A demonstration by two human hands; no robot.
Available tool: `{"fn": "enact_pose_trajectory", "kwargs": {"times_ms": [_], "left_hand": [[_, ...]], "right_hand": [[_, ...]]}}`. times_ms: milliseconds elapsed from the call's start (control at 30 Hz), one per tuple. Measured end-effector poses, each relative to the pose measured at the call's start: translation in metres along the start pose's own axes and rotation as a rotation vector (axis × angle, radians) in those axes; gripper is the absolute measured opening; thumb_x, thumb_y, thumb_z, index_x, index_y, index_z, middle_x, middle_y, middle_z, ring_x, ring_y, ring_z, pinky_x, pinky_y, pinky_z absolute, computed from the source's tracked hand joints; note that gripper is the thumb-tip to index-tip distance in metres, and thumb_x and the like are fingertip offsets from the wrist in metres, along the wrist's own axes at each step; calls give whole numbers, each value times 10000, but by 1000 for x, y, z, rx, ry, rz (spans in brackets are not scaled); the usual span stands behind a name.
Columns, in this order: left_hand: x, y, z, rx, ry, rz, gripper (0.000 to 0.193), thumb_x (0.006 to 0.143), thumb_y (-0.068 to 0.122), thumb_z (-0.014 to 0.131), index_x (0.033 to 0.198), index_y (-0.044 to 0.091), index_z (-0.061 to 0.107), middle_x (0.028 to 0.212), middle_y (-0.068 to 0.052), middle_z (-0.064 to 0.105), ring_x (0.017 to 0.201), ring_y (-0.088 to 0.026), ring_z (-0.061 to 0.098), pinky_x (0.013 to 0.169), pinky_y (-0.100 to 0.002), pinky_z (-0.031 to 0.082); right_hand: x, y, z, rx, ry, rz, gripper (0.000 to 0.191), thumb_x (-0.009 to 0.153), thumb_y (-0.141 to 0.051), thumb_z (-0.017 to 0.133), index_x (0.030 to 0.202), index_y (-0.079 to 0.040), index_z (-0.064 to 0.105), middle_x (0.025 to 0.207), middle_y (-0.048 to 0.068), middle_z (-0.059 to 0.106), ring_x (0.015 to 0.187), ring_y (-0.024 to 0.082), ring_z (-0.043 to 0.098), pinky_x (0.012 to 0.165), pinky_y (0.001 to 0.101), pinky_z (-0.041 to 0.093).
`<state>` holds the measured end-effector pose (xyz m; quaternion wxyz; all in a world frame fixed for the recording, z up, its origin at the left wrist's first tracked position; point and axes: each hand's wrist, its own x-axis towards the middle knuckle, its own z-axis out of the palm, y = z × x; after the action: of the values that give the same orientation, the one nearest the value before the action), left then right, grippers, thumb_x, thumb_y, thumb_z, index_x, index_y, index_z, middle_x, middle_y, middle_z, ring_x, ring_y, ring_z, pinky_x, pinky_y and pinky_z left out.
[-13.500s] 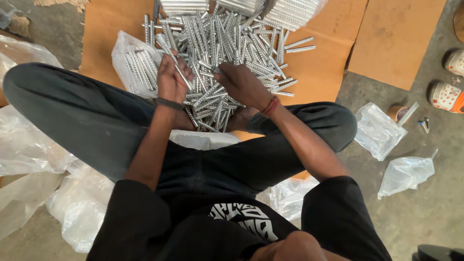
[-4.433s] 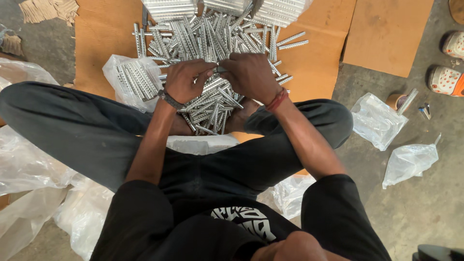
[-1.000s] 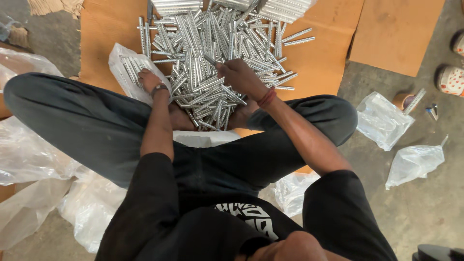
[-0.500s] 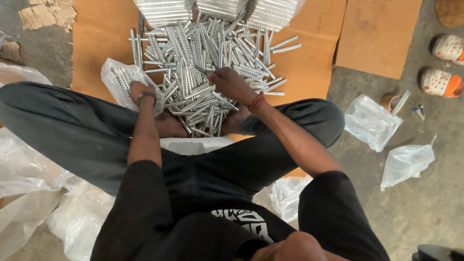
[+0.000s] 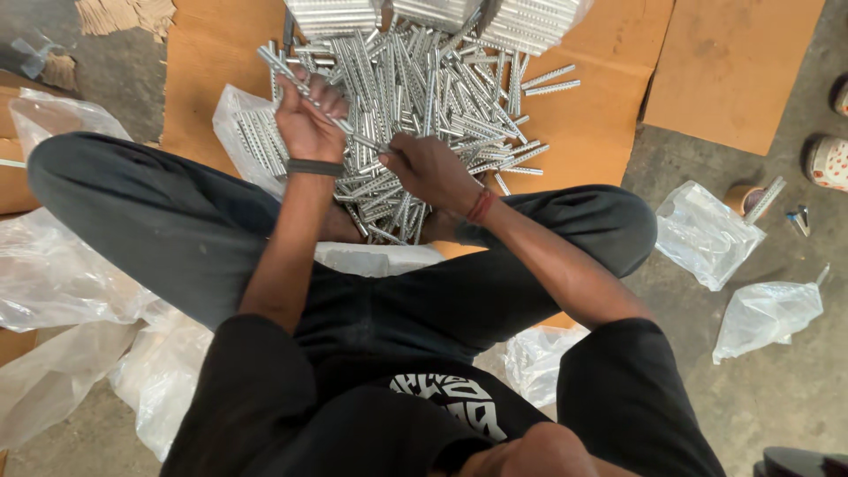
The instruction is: The person sits cross-legged on the floor and sorts a large pile of metal fasteners by hand. They pick up individual fasteners from the pile and place them into a clear plastic bag, repeating this action continuously.
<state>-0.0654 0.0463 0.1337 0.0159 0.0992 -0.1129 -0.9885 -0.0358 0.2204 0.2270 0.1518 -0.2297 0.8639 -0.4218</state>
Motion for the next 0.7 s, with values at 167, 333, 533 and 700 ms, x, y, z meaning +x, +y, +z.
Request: {"fn": "enact_pose_trajectory", "kwargs": {"times_ms": [167, 333, 533, 700], "left_hand": [[2, -1, 16, -37, -9, 84, 212, 829, 279, 403, 828, 67, 418, 650, -35, 376, 595, -144, 353, 575, -271, 326], [3, -1, 14, 31, -63, 215, 172, 845, 230, 417, 845, 58, 425, 677, -33, 378, 630, -143, 353, 613, -280, 326], [2, -3, 8, 44, -62, 257, 155, 863, 217, 403, 830, 66, 413, 657, -23, 372, 593, -124, 339, 587, -266, 317], [1, -15, 5, -16, 6, 165, 205, 866, 242, 359, 815, 50, 408, 635, -23, 365, 548, -112, 323, 533, -253, 300]], "right_hand": [[2, -8, 3, 100, 35, 60, 204, 797, -180, 479, 699, -1, 476, 480, 139, 450, 423, 288, 452, 431, 373, 331], [4, -5, 11, -2, 131, 0, 215, 810, -185, 488, 691, -11, 449, 469, 128, 450, 410, 287, 445, 408, 377, 321], [2, -5, 20, -220, 239, 13, 188, 807, -210, 497, 744, -41, 441, 472, 98, 472, 409, 275, 470, 380, 370, 339], [5, -8, 15, -217, 306, -137, 162, 803, -192, 507, 779, -44, 445, 540, 104, 488, 444, 272, 480, 397, 364, 340]]}}
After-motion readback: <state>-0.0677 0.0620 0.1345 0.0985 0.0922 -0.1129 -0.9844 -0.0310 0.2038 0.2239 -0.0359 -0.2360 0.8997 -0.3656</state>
